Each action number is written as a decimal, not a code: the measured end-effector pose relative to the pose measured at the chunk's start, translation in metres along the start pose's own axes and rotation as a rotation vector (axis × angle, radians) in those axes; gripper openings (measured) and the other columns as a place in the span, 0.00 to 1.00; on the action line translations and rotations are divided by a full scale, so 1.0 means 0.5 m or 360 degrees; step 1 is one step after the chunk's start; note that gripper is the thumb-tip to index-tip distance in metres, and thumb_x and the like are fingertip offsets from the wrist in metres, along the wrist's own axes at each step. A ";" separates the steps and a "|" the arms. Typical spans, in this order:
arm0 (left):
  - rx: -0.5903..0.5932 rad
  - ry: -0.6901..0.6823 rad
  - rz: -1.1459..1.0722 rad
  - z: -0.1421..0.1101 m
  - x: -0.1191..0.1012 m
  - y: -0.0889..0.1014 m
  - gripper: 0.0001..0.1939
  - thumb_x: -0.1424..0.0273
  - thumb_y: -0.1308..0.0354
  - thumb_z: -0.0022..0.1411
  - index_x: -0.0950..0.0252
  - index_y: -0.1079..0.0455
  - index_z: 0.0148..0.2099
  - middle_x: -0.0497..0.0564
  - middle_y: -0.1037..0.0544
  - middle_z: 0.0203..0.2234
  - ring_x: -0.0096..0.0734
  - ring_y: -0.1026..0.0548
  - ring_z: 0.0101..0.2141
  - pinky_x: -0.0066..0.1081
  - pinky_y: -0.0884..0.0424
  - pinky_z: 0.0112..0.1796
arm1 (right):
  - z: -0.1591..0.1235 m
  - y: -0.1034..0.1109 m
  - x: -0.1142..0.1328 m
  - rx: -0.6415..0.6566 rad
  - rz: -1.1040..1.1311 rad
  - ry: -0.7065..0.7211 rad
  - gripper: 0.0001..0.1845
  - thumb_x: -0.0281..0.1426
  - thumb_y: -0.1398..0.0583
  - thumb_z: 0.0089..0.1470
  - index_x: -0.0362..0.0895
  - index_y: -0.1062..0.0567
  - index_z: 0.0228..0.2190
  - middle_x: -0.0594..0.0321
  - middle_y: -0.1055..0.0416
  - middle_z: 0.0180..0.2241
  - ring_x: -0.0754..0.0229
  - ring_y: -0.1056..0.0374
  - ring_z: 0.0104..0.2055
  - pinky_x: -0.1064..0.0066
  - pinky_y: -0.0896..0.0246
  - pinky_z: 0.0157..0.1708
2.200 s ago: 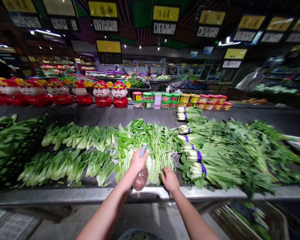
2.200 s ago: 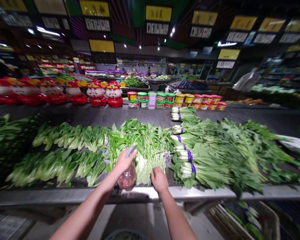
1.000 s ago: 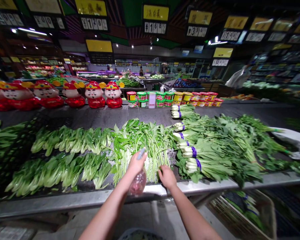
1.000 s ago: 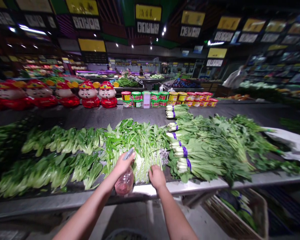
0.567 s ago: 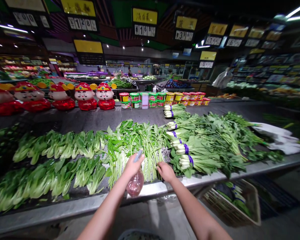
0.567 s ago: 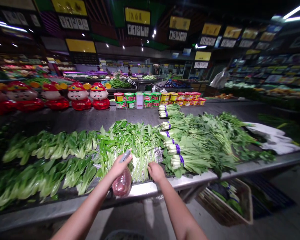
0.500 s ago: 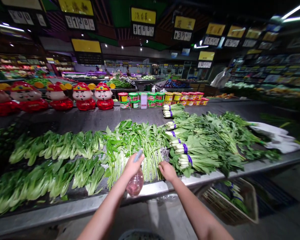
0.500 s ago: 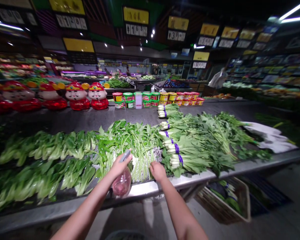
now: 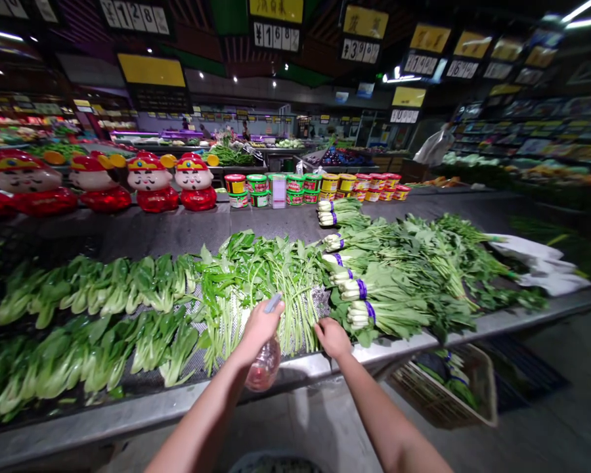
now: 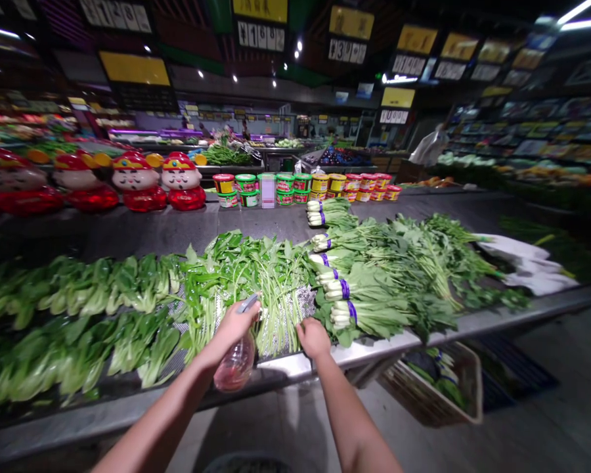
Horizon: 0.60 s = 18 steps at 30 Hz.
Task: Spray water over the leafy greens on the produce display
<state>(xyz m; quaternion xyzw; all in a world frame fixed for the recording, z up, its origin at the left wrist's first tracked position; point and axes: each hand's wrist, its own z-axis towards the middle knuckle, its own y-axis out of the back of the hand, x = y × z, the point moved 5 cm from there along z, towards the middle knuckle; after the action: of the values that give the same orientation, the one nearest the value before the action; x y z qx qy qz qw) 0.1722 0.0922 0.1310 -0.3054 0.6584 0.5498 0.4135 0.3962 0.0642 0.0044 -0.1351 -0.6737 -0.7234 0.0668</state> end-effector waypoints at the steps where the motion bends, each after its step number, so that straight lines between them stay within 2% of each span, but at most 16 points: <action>1: 0.0014 0.0004 0.0032 -0.001 0.000 0.001 0.24 0.51 0.51 0.59 0.67 0.26 0.34 0.49 0.28 0.20 0.30 0.33 0.23 0.30 0.39 0.27 | 0.000 0.000 -0.001 -0.0002 0.0000 -0.0008 0.24 0.42 0.56 0.62 0.42 0.27 0.33 0.55 0.28 0.37 0.59 0.34 0.41 0.73 0.48 0.43; 5: 0.0062 -0.0092 0.0019 -0.011 -0.015 0.005 0.23 0.51 0.51 0.59 0.64 0.27 0.39 0.50 0.26 0.26 0.33 0.31 0.27 0.30 0.38 0.30 | -0.001 0.000 -0.003 0.0000 0.0011 -0.0047 0.24 0.43 0.55 0.62 0.42 0.27 0.34 0.54 0.28 0.37 0.59 0.34 0.42 0.73 0.48 0.43; 8: 0.0083 -0.0152 0.0000 -0.016 -0.034 0.005 0.21 0.52 0.51 0.60 0.64 0.29 0.39 0.51 0.26 0.30 0.33 0.31 0.30 0.30 0.37 0.32 | -0.002 0.001 -0.003 0.0004 0.0011 -0.0077 0.23 0.43 0.55 0.61 0.42 0.27 0.34 0.54 0.28 0.37 0.59 0.34 0.41 0.73 0.48 0.43; 13: 0.0127 -0.0170 -0.0060 -0.016 -0.053 -0.005 0.20 0.53 0.52 0.61 0.64 0.33 0.33 0.47 0.33 0.23 0.29 0.36 0.25 0.28 0.41 0.28 | -0.002 0.005 -0.001 0.0008 -0.0009 -0.0093 0.23 0.42 0.54 0.61 0.42 0.26 0.33 0.55 0.28 0.36 0.59 0.34 0.40 0.73 0.48 0.42; 18: 0.0176 -0.0149 -0.0122 -0.014 -0.039 -0.021 0.20 0.52 0.52 0.60 0.63 0.37 0.27 0.44 0.37 0.20 0.26 0.40 0.21 0.27 0.43 0.26 | -0.004 0.006 0.001 0.0028 -0.0009 -0.0134 0.23 0.42 0.54 0.61 0.42 0.26 0.34 0.54 0.28 0.37 0.59 0.34 0.41 0.73 0.47 0.42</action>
<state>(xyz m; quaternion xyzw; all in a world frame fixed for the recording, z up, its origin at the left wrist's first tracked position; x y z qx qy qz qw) 0.1891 0.0821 0.1438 -0.2811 0.6556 0.5100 0.4807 0.3965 0.0620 0.0075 -0.1631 -0.6827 -0.7113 0.0376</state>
